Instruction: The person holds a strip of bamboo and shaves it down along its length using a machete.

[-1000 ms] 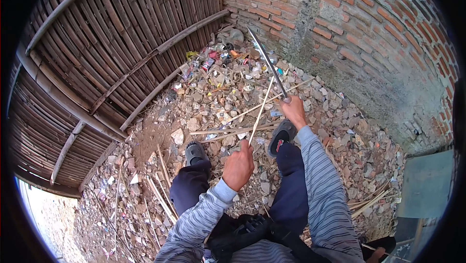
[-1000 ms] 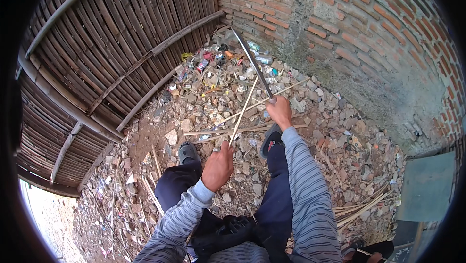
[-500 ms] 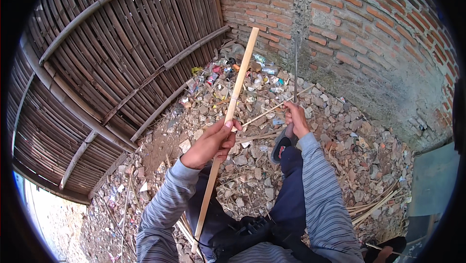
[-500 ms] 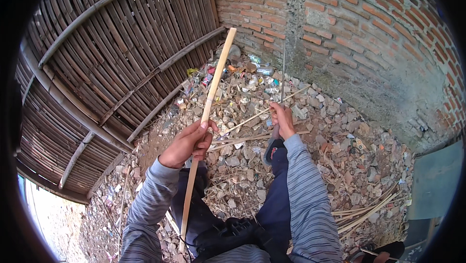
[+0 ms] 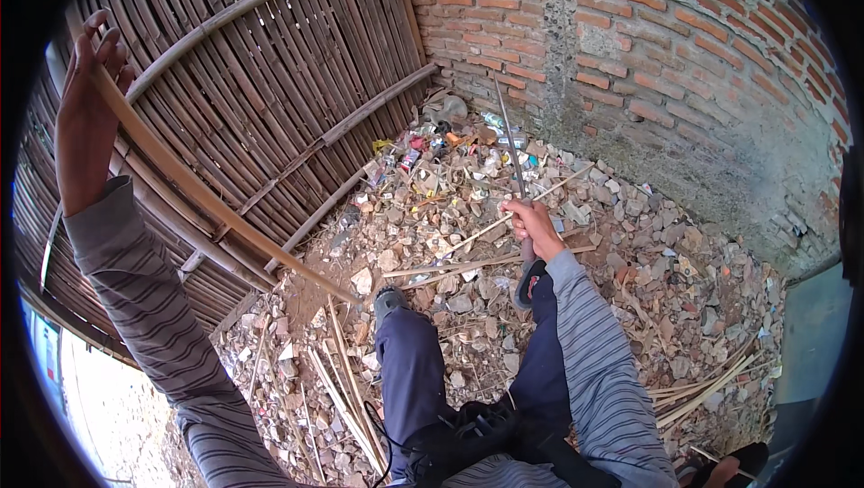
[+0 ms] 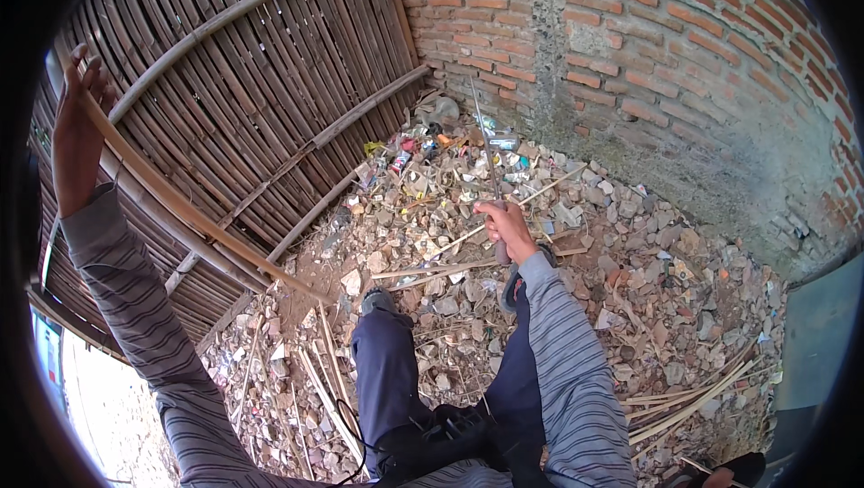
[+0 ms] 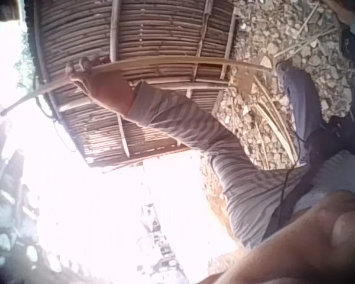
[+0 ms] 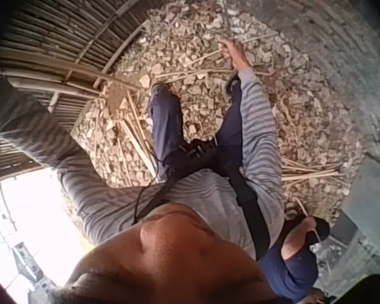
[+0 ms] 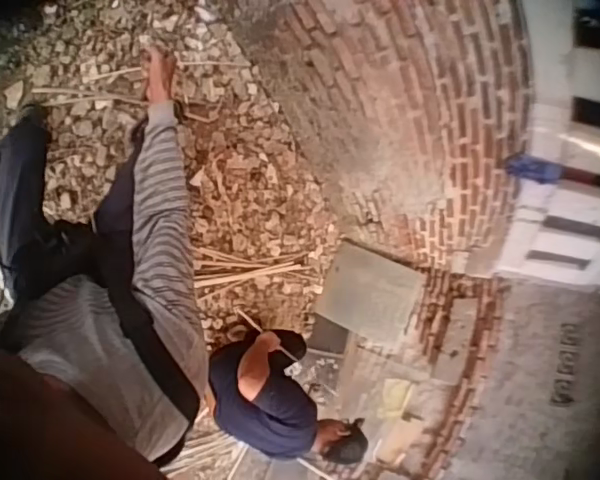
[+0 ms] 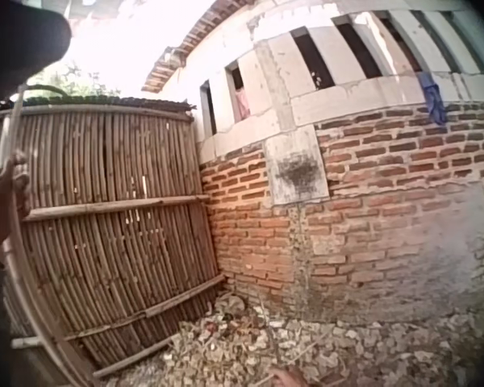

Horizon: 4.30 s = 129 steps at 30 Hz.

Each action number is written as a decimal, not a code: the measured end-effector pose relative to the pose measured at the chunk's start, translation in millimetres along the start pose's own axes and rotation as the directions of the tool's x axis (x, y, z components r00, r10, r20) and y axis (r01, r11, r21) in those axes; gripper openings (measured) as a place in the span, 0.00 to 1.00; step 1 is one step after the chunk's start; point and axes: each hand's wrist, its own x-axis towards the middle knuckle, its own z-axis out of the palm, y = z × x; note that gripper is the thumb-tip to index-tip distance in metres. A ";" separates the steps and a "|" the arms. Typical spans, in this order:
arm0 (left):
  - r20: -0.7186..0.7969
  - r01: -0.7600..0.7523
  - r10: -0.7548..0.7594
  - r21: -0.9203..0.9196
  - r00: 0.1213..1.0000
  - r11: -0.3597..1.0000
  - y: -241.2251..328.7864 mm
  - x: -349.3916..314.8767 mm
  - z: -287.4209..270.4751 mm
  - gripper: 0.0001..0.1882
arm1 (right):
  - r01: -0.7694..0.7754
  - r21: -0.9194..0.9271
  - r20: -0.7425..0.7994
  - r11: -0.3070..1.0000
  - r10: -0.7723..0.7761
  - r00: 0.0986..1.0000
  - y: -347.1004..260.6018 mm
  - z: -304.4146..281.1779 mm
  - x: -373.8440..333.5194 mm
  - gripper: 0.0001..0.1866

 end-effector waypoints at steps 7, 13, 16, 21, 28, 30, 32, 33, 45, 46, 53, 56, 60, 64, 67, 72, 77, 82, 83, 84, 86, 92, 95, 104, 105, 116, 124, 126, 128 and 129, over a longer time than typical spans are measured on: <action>-0.281 -0.082 0.078 -0.004 0.957 0.997 -23.6 -51.7 -33.2 0.24 | 0.010 0.035 -0.031 0.999 -0.009 0.999 3.6 3.6 0.3 0.15; -0.439 0.001 -0.203 -0.417 0.875 0.909 -154.9 -153.7 120.7 0.15 | 0.029 0.196 -0.108 0.980 -0.008 0.994 -2.9 13.8 -25.6 0.24; -0.397 0.061 -0.379 -0.620 0.836 0.782 -192.4 -205.4 203.8 0.14 | 0.067 0.198 -0.098 0.978 -0.049 0.994 1.9 30.6 -41.1 0.30; -0.220 0.149 -0.558 -0.828 0.800 0.540 -224.3 -267.6 297.0 0.14 | 0.182 0.278 -0.278 0.943 -0.102 0.955 7.0 46.5 -52.8 0.29; 0.193 0.511 -0.678 -0.804 0.709 0.305 -232.0 -299.2 320.9 0.16 | 0.405 0.283 -0.502 0.870 -0.226 0.835 0.5 25.8 -42.6 0.15; 0.280 0.654 -0.739 -0.705 0.612 0.275 -229.8 -302.3 309.3 0.20 | 0.432 0.274 -0.531 0.859 -0.239 0.813 -2.7 14.8 -39.2 0.12; 0.620 0.893 -0.693 -0.030 0.369 0.449 -233.5 -309.4 296.9 0.21 | 0.449 0.262 -0.573 0.854 -0.237 0.785 -7.4 -0.7 -36.5 0.12; 0.581 0.725 -0.621 0.075 0.526 0.685 -229.8 -313.3 294.0 0.22 | 0.417 0.266 -0.566 0.869 -0.210 0.797 -10.6 -7.5 -36.2 0.12; 0.411 0.118 -0.455 0.626 0.790 0.771 -265.6 -312.2 285.7 0.16 | 0.316 0.169 -0.468 0.934 -0.206 0.859 -27.4 -27.4 -27.3 0.22; 0.427 0.123 -0.363 0.494 0.828 0.861 -266.1 -313.2 284.8 0.13 | 0.337 0.162 -0.447 0.928 -0.235 0.863 -34.1 -21.0 -31.2 0.26; 0.539 0.813 -0.686 0.006 0.488 0.583 -247.4 -272.5 304.2 0.26 | 0.353 -0.474 -0.401 0.807 -0.554 0.730 -12.6 -21.1 -30.7 0.22; 0.480 0.869 -0.742 -0.093 0.467 0.487 -238.6 -269.8 317.2 0.25 | 0.325 -0.695 -0.261 0.641 -0.647 0.717 -0.2 6.9 -34.0 0.20; 0.580 0.903 -0.698 -0.342 0.420 0.258 -245.4 -275.7 326.9 0.20 | 0.356 -0.881 0.061 0.311 -0.671 0.739 12.2 44.0 -38.2 0.15; 0.606 0.868 -0.629 -0.260 0.487 0.422 -252.1 -286.4 335.7 0.23 | 0.420 -0.905 0.293 0.063 -0.622 0.726 13.0 56.9 -42.2 0.11; 0.475 0.650 -0.554 -0.052 0.684 0.758 -272.3 -304.0 341.3 0.23 | 0.416 -0.909 0.336 0.017 -0.562 0.756 11.6 68.1 -44.0 0.13; 0.320 0.629 -0.605 0.034 0.729 0.776 -286.7 -319.1 345.4 0.24 | 0.421 -0.907 0.383 -0.018 -0.450 0.807 19.3 75.0 -21.7 0.12; 0.213 0.636 -0.662 0.184 0.719 0.750 -287.5 -317.4 340.6 0.21 | 0.458 -0.888 0.405 0.031 -0.419 0.813 27.1 82.7 2.2 0.11; 0.110 0.602 -0.634 0.225 0.766 0.766 -277.6 -306.4 333.5 0.18 | 0.446 -0.887 0.350 0.121 -0.456 0.819 29.8 92.0 8.2 0.11; 0.101 0.589 -0.620 0.227 0.778 0.776 -278.0 -306.5 334.6 0.18 | 0.438 -0.891 0.336 0.122 -0.471 0.816 28.6 92.8 8.2 0.11; 0.102 0.588 -0.620 0.228 0.778 0.776 -278.6 -306.6 334.7 0.18 | 0.437 -0.891 0.335 0.123 -0.471 0.816 28.4 91.5 10.0 0.11; 0.114 0.578 -0.606 0.205 0.787 0.790 -279.1 -308.0 334.8 0.18 | 0.410 -0.908 0.312 0.089 -0.510 0.802 28.3 84.1 14.2 0.11; 0.138 0.573 -0.613 0.246 0.778 0.782 -275.4 -308.2 332.3 0.16 | 0.280 -0.945 0.157 0.171 -0.513 0.844 12.1 61.2 25.9 0.13; 0.161 0.564 -0.620 0.290 0.768 0.773 -267.7 -300.4 331.5 0.19 | 0.273 -0.948 0.152 0.165 -0.520 0.841 14.1 55.4 24.5 0.15; 0.121 0.554 -0.596 0.258 0.794 0.791 -268.0 -300.2 335.4 0.20 | 0.283 -0.951 0.173 0.123 -0.549 0.817 13.6 50.5 16.8 0.17; 0.125 0.553 -0.595 0.257 0.794 0.792 -268.2 -300.2 335.7 0.20 | 0.305 -0.945 0.187 0.119 -0.566 0.802 14.0 50.8 15.1 0.16; 0.122 0.364 -0.449 0.419 0.885 0.832 -262.5 -305.4 336.1 0.15 | 0.423 -0.905 0.320 0.041 -0.589 0.742 13.5 56.2 7.2 0.13; 0.135 0.346 -0.462 0.491 0.877 0.799 -260.4 -302.6 327.2 0.16 | 0.306 -0.952 0.228 0.024 -0.611 0.758 4.7 40.3 27.2 0.11; 0.126 0.356 -0.468 0.488 0.875 0.797 -256.9 -301.6 323.0 0.16 | 0.311 -0.950 0.234 0.015 -0.622 0.747 0.8 39.8 28.8 0.09; 0.164 0.349 -0.488 0.511 0.857 0.786 -255.0 -301.3 317.1 0.16 | 0.317 -0.949 0.243 0.005 -0.630 0.738 -3.9 32.8 33.9 0.08; 0.165 0.346 -0.484 0.508 0.860 0.789 -254.6 -303.5 314.3 0.16 | 0.242 -0.966 0.123 0.087 -0.669 0.733 -6.6 21.5 40.0 0.08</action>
